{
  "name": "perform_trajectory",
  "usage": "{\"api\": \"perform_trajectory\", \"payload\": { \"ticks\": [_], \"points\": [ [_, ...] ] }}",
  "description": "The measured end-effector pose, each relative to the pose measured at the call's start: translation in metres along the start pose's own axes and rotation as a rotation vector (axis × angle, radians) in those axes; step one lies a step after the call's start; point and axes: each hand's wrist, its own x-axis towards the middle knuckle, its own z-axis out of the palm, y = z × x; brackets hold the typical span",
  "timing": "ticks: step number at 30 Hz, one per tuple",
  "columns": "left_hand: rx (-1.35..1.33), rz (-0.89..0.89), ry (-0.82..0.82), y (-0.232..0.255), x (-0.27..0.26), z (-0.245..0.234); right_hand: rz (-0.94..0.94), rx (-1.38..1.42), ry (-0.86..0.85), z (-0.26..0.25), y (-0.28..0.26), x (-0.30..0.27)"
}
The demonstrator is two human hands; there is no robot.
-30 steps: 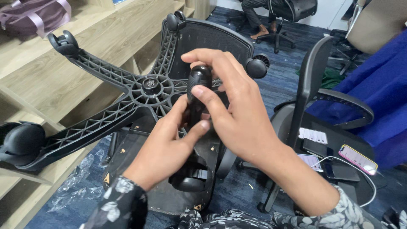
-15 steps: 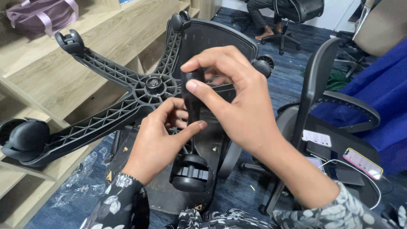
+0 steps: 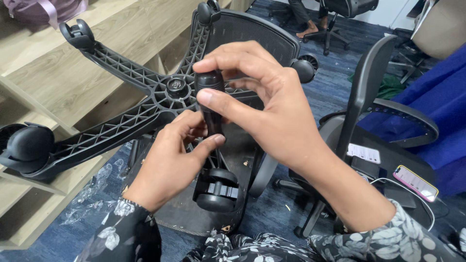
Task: The person repeatedly inserts and removes a black plastic height-adjustment lever into the central hub of an overturned office chair base. They rotate the lever and test its fit multiple times without completing the assembly.
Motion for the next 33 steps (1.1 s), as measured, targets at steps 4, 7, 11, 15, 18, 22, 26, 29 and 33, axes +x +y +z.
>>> {"api": "perform_trajectory", "payload": {
  "ticks": [4,7,11,15,18,22,26,29,33],
  "points": [
    [-0.008,-0.063,0.048,0.003,-0.001,0.002,-0.139,-0.095,0.02,0.004,-0.007,0.006],
    [0.193,-0.192,0.102,0.003,-0.001,0.009,-0.221,-0.138,0.013,0.007,-0.014,0.006],
    [-0.175,-0.029,0.016,0.0,0.0,0.011,-0.104,-0.047,-0.035,0.014,-0.019,0.003],
    [-0.566,-0.213,-0.17,-0.003,-0.005,0.001,-0.181,-0.169,-0.025,0.01,-0.019,0.006],
    [-0.575,-0.158,-0.234,-0.005,-0.006,-0.005,0.052,-0.171,-0.002,0.006,-0.017,0.007],
    [-0.376,-0.112,-0.162,-0.005,-0.003,-0.007,-0.223,-0.2,-0.021,0.004,-0.011,0.008],
    [-0.103,-0.116,-0.008,0.002,-0.002,-0.003,-0.205,-0.321,-0.016,0.005,-0.006,0.007],
    [-0.134,-0.128,0.081,0.009,0.003,0.007,-0.173,-0.343,-0.015,0.006,-0.001,0.007],
    [0.013,-0.152,0.214,0.012,0.003,0.022,-0.179,-0.288,-0.013,0.011,0.004,0.005]
  ]
}}
